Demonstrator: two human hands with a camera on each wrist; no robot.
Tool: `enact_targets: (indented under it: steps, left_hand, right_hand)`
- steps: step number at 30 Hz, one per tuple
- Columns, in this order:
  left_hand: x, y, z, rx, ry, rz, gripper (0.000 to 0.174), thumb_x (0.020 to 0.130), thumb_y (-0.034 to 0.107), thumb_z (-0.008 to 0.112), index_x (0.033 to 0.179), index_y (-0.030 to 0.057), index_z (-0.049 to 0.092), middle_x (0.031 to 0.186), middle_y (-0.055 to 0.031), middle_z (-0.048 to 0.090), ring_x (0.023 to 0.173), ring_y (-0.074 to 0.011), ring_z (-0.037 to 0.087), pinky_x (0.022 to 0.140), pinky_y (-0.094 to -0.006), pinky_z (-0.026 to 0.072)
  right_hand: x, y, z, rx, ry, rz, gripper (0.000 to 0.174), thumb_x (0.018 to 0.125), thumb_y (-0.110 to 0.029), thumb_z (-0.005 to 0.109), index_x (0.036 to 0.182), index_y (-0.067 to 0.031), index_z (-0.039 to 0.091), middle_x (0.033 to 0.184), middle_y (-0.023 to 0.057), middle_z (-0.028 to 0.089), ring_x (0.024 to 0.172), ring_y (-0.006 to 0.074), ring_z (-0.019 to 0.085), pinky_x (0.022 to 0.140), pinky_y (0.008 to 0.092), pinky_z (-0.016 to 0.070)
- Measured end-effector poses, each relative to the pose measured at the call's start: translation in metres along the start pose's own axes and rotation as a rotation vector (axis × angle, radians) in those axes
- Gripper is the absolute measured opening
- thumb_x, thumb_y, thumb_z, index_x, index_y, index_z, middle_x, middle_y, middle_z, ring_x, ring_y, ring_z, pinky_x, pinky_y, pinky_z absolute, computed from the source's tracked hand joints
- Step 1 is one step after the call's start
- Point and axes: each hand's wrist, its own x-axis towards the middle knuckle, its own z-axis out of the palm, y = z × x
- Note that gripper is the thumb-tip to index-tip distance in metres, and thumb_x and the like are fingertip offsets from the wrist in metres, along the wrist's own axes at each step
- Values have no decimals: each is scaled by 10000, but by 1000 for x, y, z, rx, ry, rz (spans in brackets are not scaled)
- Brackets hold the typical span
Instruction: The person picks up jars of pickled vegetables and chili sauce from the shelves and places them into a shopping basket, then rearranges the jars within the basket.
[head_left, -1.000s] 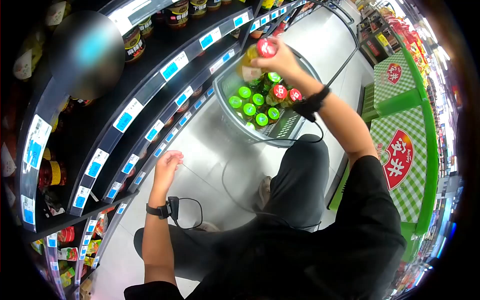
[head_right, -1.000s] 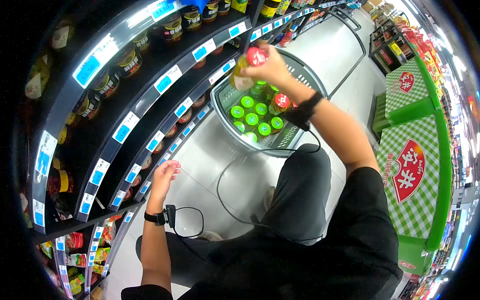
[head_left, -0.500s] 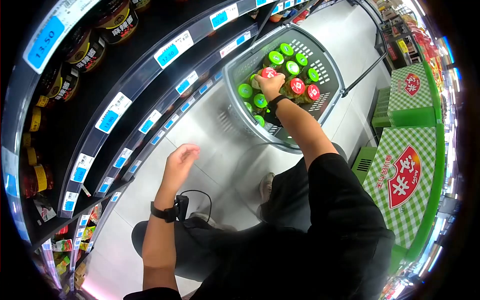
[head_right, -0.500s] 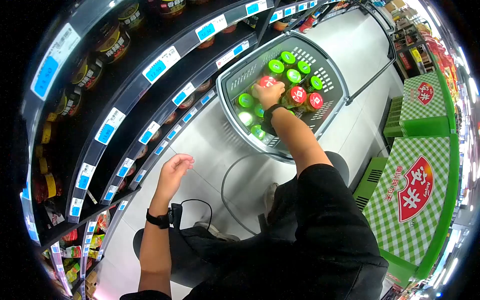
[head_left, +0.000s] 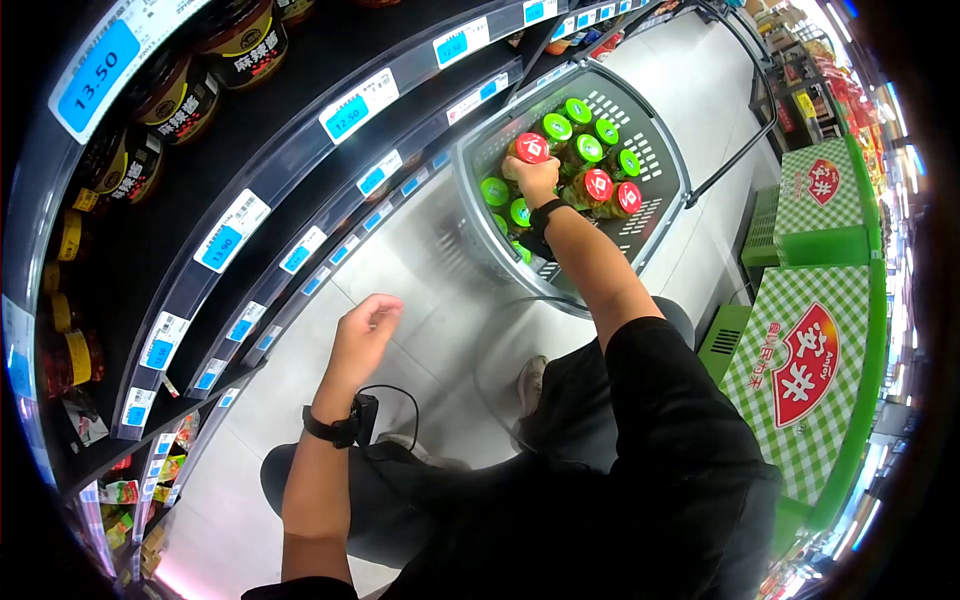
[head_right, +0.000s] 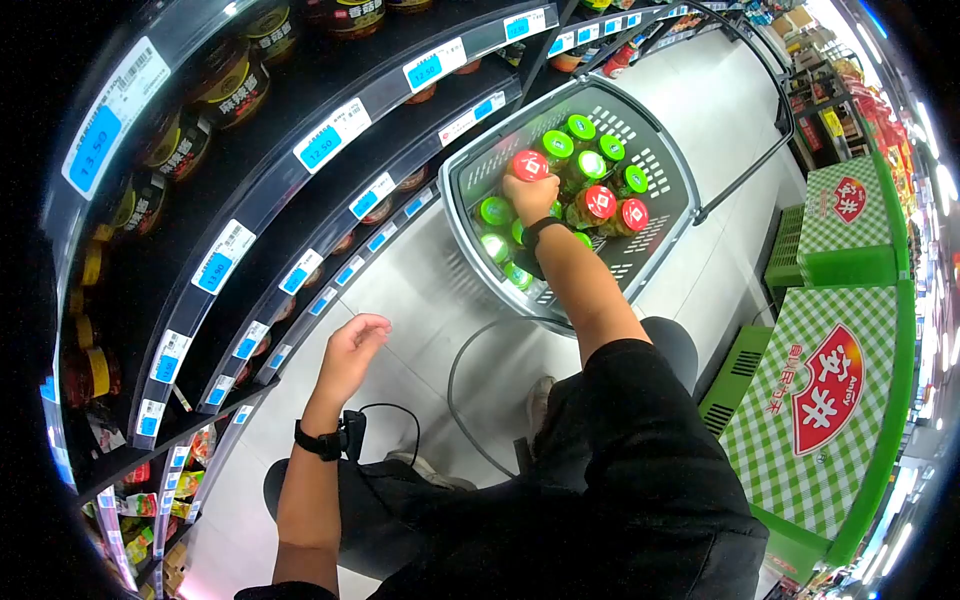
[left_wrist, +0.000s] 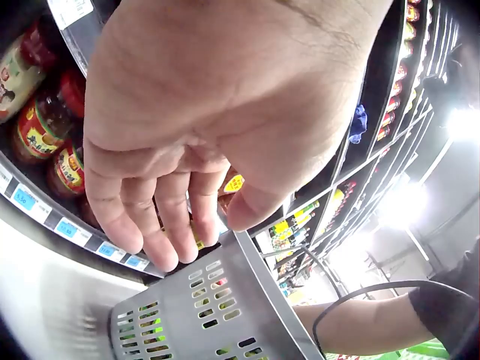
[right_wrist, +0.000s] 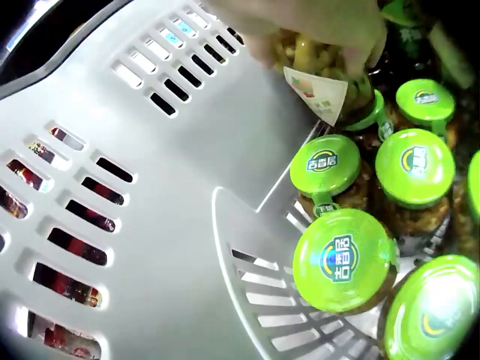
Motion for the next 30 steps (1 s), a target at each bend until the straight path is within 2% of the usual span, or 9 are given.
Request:
enact_targets:
  steps: [14, 20, 22, 23, 24, 25, 27, 29, 30]
  left_hand:
    - [-14, 8, -3, 62, 19, 24, 184, 994, 108, 600, 1121, -3, 673, 1027, -40, 706, 940, -103, 632, 852, -260, 492]
    - [-16, 7, -2, 46, 27, 31, 180, 993, 109, 600, 1116, 2, 675, 1017, -33, 702, 931, -96, 624, 839, -252, 484]
    - [-15, 8, -1, 61, 41, 64, 180, 990, 120, 610, 1109, 7, 682, 994, -40, 711, 904, -106, 640, 808, -260, 498]
    - [-14, 7, 0, 79, 60, 99, 182, 988, 132, 619, 1104, 10, 688, 972, -48, 719, 877, -116, 655, 777, -269, 512]
    - [-12, 7, 1, 95, 79, 138, 184, 986, 143, 627, 1099, 14, 694, 950, -56, 728, 850, -126, 670, 746, -278, 527]
    - [-11, 7, 1, 92, 70, 126, 177, 985, 129, 621, 1100, 16, 693, 972, -48, 726, 871, -120, 661, 766, -272, 519]
    - [-9, 9, 0, 82, 76, 109, 167, 982, 100, 608, 1102, 19, 690, 1015, -34, 720, 914, -107, 642, 808, -261, 503]
    - [0, 0, -8, 67, 119, 219, 168, 971, 101, 623, 1100, 21, 694, 1005, -60, 734, 890, -135, 670, 792, -283, 528]
    - [5, -1, -8, 56, 153, 269, 171, 964, 100, 631, 1100, 19, 695, 999, -79, 741, 882, -153, 686, 785, -294, 539]
  right_hand:
    - [-6, 4, -18, 88, -66, -59, 702, 618, -264, 877, 1203, 10, 601, 1120, 163, 713, 1035, 253, 698, 928, 379, 533]
    - [1, 21, -5, -16, 14, -78, 715, 639, -292, 929, 1208, -2, 607, 1112, 152, 714, 1012, 249, 704, 921, 337, 529]
    - [5, 21, -8, 76, -199, 84, 751, 676, -316, 919, 1263, 2, 573, 1183, 150, 682, 1090, 249, 664, 969, 384, 504]
    - [8, 22, -18, 161, -390, 191, 746, 718, -315, 891, 1305, -5, 550, 1231, 140, 650, 1138, 253, 619, 1003, 451, 470]
    - [-14, -13, -52, 221, -577, 308, 741, 760, -314, 863, 1347, -11, 527, 1280, 130, 617, 1185, 258, 575, 1037, 518, 436]
    - [-38, -41, -75, 322, -570, 346, 654, 816, -345, 809, 1331, -33, 553, 1234, 108, 615, 1165, 262, 548, 995, 572, 425]
    - [-61, -77, -113, 439, -573, 174, 506, 885, -343, 738, 1276, -59, 587, 1149, 57, 607, 1085, 209, 559, 918, 470, 458]
    - [-86, -128, -148, 692, -505, 25, 142, 912, -159, 665, 1045, -109, 668, 801, -31, 617, 705, 77, 565, 616, 251, 445]
    - [-89, -159, -171, 760, -736, -99, 126, 939, -148, 636, 1055, -102, 648, 810, -34, 603, 705, 69, 549, 622, 231, 431]
